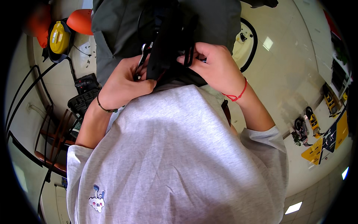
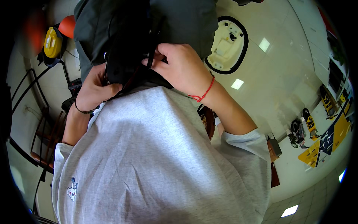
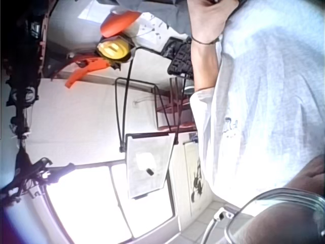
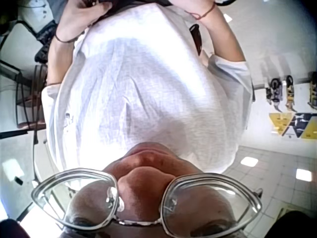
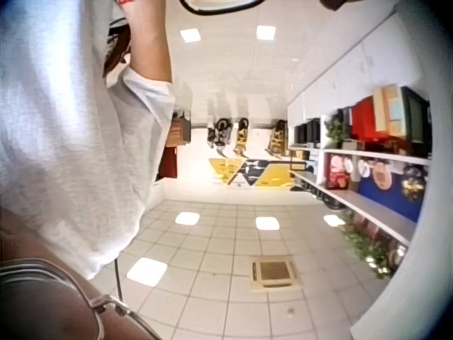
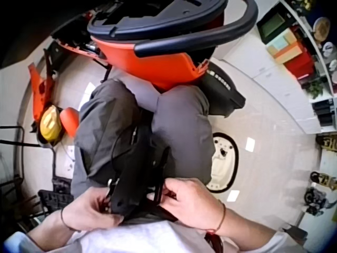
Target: The person sits on the floor and uses a wrench and a socket driver to remove and then reattach screws on a black plastic motorcycle panel while installing a red light component.
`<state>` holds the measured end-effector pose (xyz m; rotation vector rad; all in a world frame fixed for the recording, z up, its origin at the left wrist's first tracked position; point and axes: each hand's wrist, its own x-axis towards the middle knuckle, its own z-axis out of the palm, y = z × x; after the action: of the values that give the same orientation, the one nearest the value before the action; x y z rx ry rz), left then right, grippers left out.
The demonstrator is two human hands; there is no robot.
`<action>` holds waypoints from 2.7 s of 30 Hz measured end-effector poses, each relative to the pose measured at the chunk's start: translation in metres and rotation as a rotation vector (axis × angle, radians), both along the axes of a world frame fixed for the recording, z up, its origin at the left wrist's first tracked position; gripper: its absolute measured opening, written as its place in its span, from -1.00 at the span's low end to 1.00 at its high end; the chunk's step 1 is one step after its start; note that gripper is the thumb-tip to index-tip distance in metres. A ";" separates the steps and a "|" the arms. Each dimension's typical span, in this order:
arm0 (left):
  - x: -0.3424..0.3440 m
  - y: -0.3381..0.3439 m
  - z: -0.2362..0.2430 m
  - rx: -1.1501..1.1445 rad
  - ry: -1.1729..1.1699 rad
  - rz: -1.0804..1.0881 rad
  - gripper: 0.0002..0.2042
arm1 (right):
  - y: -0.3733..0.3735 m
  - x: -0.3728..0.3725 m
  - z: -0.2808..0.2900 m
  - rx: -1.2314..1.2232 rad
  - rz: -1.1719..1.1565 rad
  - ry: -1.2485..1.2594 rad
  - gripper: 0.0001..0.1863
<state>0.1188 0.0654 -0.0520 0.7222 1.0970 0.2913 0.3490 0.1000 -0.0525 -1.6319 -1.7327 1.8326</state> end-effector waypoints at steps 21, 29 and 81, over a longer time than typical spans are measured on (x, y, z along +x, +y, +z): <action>0.010 -0.005 0.007 -0.089 0.015 0.155 -0.84 | 0.001 -0.004 -0.020 0.417 0.112 -0.038 -0.74; -0.001 0.008 0.020 0.052 0.172 0.163 -0.77 | 0.006 -0.010 -0.015 0.269 0.004 0.010 -0.80; -0.012 0.009 -0.010 -0.078 0.151 0.094 -0.87 | -0.004 0.030 -0.027 -0.251 -1.452 1.044 -0.82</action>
<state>0.1064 0.0746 -0.0617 0.6318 1.2812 0.2756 0.3791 0.0957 -0.0800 -0.9856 0.1912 1.4719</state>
